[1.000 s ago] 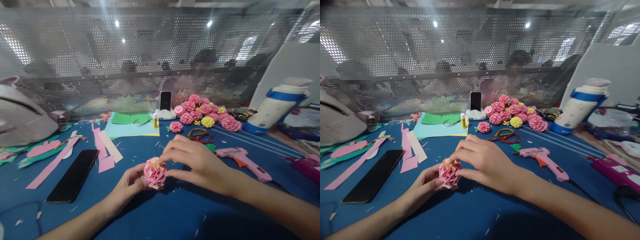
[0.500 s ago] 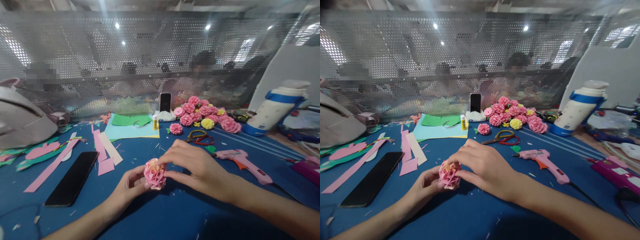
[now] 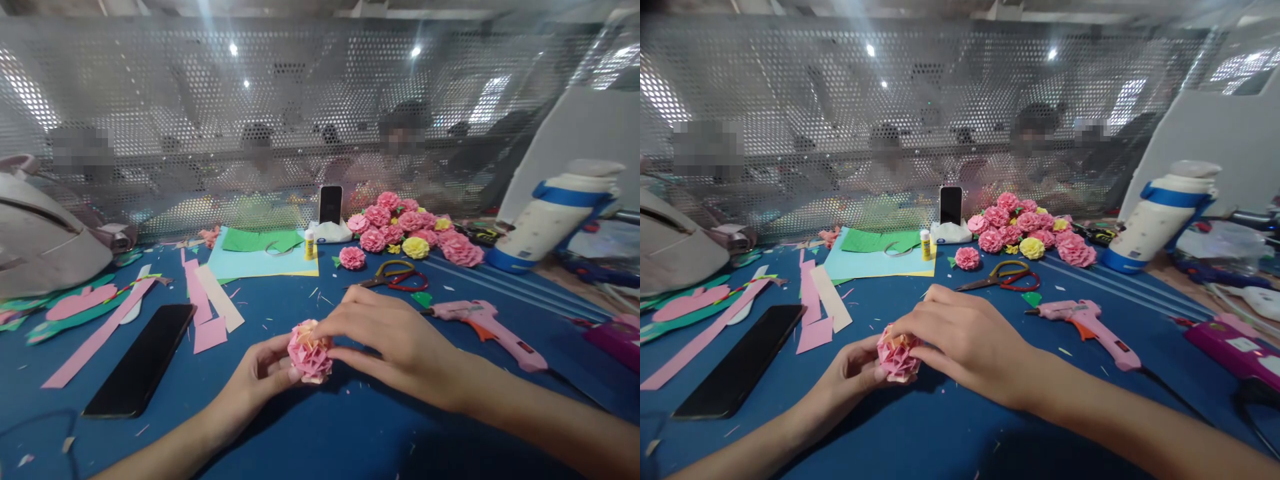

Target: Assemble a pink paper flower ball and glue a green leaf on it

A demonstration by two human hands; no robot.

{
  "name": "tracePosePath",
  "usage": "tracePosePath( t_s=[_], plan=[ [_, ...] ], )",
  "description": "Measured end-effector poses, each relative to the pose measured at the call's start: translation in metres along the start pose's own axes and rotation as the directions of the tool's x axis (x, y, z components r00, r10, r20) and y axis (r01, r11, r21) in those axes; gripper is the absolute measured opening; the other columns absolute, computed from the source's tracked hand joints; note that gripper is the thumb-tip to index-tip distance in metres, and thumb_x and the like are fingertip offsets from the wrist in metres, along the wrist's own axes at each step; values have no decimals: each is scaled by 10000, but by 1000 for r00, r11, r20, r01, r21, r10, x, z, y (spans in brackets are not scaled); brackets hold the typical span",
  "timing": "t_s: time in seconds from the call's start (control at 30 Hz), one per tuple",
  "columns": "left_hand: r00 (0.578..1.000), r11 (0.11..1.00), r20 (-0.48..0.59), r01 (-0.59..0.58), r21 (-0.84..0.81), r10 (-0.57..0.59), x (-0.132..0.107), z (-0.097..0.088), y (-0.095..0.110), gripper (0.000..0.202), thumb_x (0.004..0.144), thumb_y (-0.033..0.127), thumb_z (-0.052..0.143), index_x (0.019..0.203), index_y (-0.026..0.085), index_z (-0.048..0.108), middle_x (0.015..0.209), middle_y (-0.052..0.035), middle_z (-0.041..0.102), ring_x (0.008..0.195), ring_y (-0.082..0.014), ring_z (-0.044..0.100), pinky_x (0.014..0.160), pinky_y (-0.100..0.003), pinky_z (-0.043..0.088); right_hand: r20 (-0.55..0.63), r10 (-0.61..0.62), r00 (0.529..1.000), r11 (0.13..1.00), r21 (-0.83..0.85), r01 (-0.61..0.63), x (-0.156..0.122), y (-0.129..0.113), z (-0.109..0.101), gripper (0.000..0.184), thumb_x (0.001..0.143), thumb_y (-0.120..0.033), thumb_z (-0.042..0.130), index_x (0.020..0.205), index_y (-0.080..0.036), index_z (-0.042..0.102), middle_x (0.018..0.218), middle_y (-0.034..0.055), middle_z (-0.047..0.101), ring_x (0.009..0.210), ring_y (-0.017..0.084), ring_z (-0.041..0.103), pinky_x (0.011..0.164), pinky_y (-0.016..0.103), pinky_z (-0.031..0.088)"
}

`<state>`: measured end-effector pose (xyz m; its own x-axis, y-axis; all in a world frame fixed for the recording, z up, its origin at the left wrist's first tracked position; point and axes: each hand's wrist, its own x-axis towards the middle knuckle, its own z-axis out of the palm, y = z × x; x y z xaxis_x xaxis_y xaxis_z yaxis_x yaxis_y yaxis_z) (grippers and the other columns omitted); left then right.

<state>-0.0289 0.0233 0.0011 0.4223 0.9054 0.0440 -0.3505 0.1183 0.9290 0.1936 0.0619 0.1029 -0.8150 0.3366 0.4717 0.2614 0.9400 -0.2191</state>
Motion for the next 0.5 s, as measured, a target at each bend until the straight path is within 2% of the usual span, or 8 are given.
tracePosePath(
  t_s=[0.1,0.27,0.43,0.5],
  plan=[
    [1000,1000,-3,-7,2,7,0,1,0,369,865,290,743,1220,197,700,1122,-77,755,1038,-228,709,985,-355,528,-16,-56,998,997,-46,55,0,0,1,174,1007,-192,540,1148,-161,639,1020,55,709,874,171,520,754,287,465],
    [1000,1000,-6,-16,-3,16,0,1,-1,339,864,284,740,1190,194,714,1133,-82,758,1026,-231,716,983,-363,530,-19,-165,986,978,-134,161,0,3,4,213,990,-99,530,1174,-135,631,1084,45,723,852,164,509,785,294,465],
    [1000,1000,-1,-28,-2,28,1,-1,-2,343,869,279,737,1203,205,711,1126,-73,758,1031,-217,713,983,-339,528,-1,-209,978,965,-164,206,1,5,3,183,988,-116,540,1144,-124,635,1063,44,726,841,167,507,775,295,465],
    [1000,1000,-14,-28,-5,28,0,-1,-2,370,865,277,743,1226,208,699,1134,-74,755,1042,-216,709,985,-334,527,9,-191,982,970,-149,190,1,4,0,191,987,-133,551,1162,-133,628,1065,45,719,866,168,521,783,293,464]
  ],
)
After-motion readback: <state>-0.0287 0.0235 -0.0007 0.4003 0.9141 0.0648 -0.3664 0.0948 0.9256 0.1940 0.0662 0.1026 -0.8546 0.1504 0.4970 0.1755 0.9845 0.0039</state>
